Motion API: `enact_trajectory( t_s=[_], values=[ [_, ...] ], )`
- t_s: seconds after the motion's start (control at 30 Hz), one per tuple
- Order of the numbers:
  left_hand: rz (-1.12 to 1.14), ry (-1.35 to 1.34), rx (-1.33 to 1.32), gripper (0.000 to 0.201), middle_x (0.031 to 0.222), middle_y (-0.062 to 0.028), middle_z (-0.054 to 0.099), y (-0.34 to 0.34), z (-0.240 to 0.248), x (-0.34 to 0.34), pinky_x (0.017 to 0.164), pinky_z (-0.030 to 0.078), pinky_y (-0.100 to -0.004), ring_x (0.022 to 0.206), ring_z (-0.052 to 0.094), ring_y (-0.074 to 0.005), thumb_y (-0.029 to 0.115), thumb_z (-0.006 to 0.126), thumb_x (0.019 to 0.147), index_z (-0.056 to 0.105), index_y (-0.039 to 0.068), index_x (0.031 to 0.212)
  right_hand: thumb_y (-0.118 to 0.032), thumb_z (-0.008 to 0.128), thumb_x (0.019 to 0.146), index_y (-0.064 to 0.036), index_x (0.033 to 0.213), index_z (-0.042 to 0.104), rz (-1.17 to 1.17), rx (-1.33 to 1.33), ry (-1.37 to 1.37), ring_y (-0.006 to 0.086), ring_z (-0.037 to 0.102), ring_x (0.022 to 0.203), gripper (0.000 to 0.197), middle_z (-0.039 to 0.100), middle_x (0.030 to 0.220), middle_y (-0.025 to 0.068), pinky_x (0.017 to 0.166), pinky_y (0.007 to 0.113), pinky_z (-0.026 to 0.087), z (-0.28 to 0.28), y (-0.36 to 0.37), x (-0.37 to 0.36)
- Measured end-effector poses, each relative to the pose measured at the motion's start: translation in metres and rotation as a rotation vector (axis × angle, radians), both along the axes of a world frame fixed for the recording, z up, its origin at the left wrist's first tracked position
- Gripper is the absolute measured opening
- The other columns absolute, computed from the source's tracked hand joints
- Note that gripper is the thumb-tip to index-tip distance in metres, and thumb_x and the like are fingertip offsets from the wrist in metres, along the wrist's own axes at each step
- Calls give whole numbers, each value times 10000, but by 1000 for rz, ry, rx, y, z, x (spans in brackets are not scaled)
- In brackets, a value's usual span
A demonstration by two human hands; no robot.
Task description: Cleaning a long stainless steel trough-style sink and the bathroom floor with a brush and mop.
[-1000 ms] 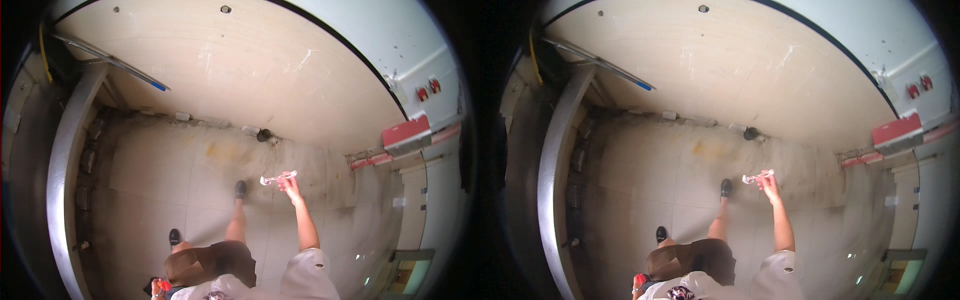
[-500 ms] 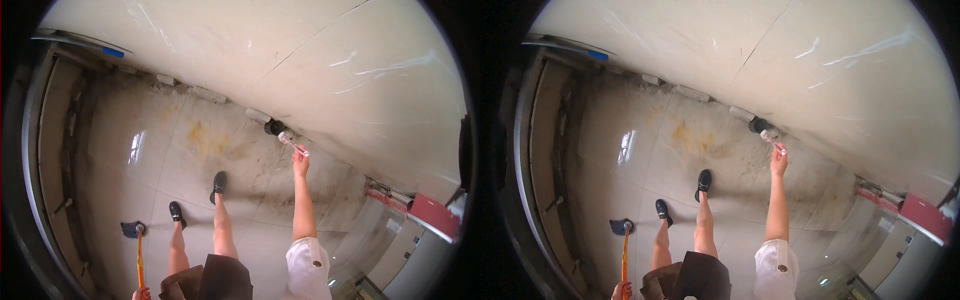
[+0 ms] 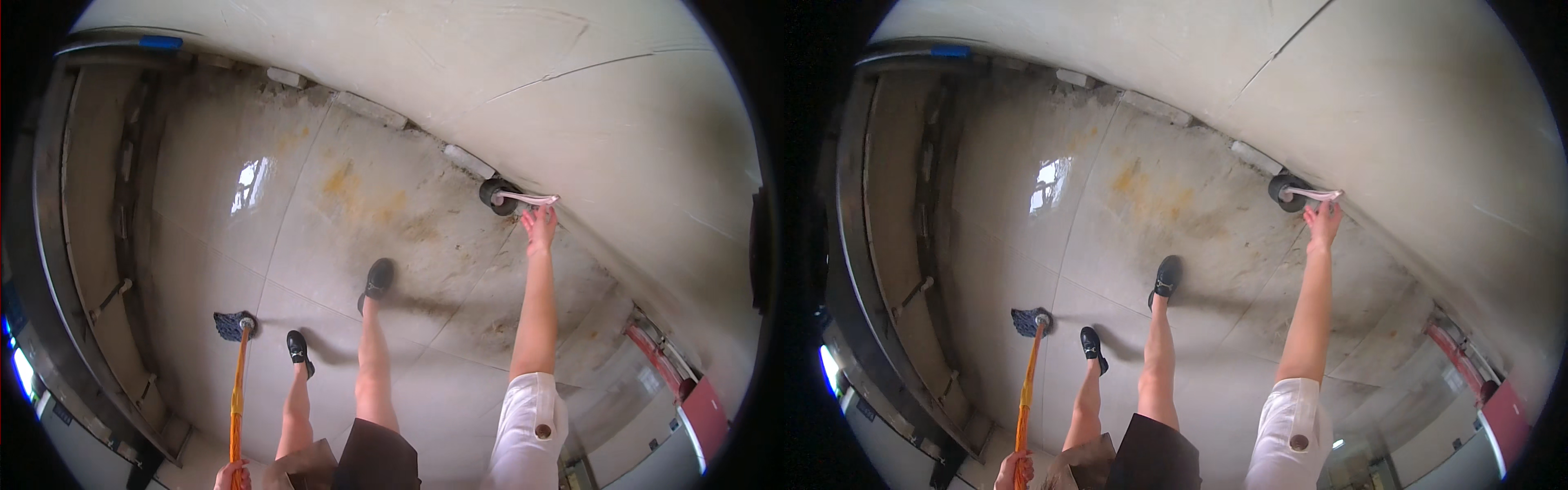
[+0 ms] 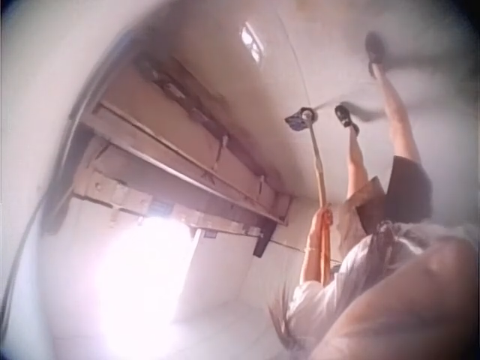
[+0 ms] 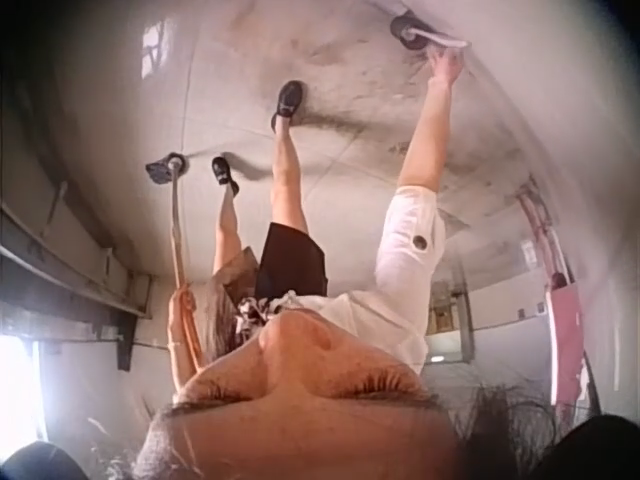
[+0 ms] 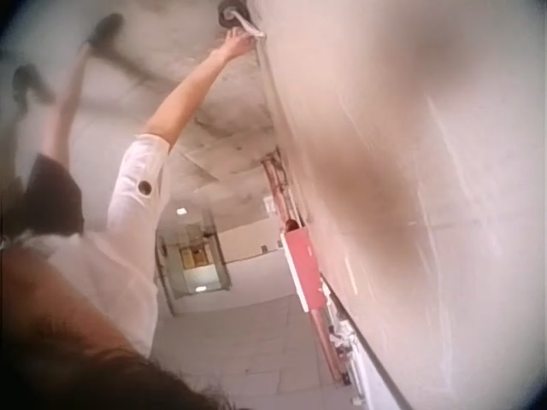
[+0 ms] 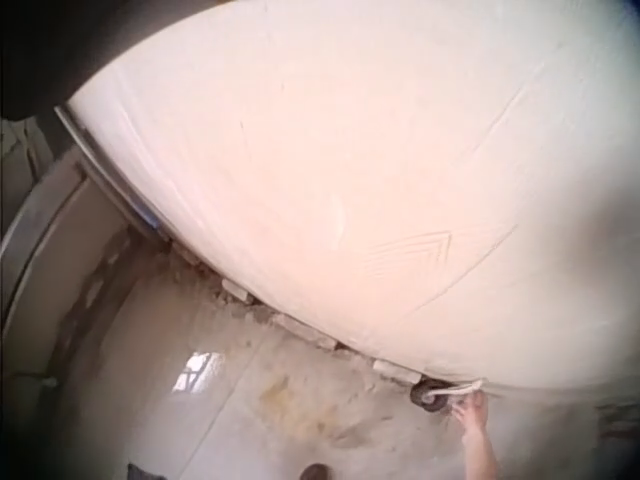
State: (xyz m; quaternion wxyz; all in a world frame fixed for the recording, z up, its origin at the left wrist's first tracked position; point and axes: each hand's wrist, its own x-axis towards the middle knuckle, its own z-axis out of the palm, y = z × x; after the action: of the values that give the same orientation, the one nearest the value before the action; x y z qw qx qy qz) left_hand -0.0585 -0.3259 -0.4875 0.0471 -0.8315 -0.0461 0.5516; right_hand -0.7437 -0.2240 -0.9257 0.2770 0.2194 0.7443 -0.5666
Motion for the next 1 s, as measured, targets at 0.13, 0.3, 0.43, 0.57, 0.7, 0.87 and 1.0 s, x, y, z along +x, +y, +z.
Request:
enact_trajectory(
  t_s=[0.13, 0.3, 0.43, 0.57, 0.7, 0.87, 1.0],
  values=[
    [-39, -77, 77, 259, 564, 32, 414, -8, -7, 0, 348, 329, -193, 409, 376, -73, 215, 544, 867, 506, 49, 1062, -292, 520, 894, -62, 1386, 59, 72, 24, 44, 288, 553, 1036, 712, 397, 1245, 177, 871, 369, 459, -1, -9, -5],
    [29, -35, 42, 294, 558, 24, 416, -12, -2, 3, 335, 331, -193, 399, 376, -75, 222, 573, 850, 499, 62, 1085, -274, 523, 898, -38, 1367, 92, 84, 30, 27, 304, 498, 1123, 680, 289, 1356, 213, 940, 381, 427, 3, 1, 9],
    [15, 40, 77, 203, 580, -20, 440, -26, 9, -5, 385, 324, -247, 394, 379, -122, 197, 503, 844, 479, 38, 966, -247, 510, 902, -52, 1352, 150, 86, 51, -69, 314, 486, 1132, 609, 329, 1323, 178, 931, 417, 430, 18, 15, 34],
    [63, 75, 45, 206, 594, -26, 433, -31, 18, 9, 384, 327, -246, 404, 391, -119, 188, 493, 846, 449, 45, 987, -238, 515, 897, -94, 1352, 182, 186, 71, -197, 307, 508, 1094, 582, 363, 1311, 137, 897, 429, 446, 58, 19, 82],
    [105, 162, -18, 209, 613, -29, 443, -31, 31, 35, 386, 344, -245, 418, 408, -118, 183, 487, 848, 421, 62, 1005, -227, 514, 898, -120, 1364, 172, 344, 81, -305, 268, 565, 981, 588, 408, 1260, 129, 787, 389, 504, 124, 14, 139],
    [154, 226, -181, 221, 643, -39, 452, -28, 50, 94, 397, 386, -250, 445, 429, -125, 145, 470, 848, 388, 110, 1050, -166, 498, 899, -94, 1326, 216, 550, 144, -302, 253, 607, 882, 517, 438, 1185, 158, 724, 366, 528, 208, -20, 212],
    [243, 228, -275, 281, 689, -68, 470, -36, 76, 140, 406, 395, -252, 457, 438, -137, 107, 472, 838, 354, 128, 1092, -162, 509, 884, -50, 1253, 342, 702, 117, -366, 255, 610, 871, 420, 487, 1126, 166, 713, 359, 529, 280, -67, 259]
  ],
)
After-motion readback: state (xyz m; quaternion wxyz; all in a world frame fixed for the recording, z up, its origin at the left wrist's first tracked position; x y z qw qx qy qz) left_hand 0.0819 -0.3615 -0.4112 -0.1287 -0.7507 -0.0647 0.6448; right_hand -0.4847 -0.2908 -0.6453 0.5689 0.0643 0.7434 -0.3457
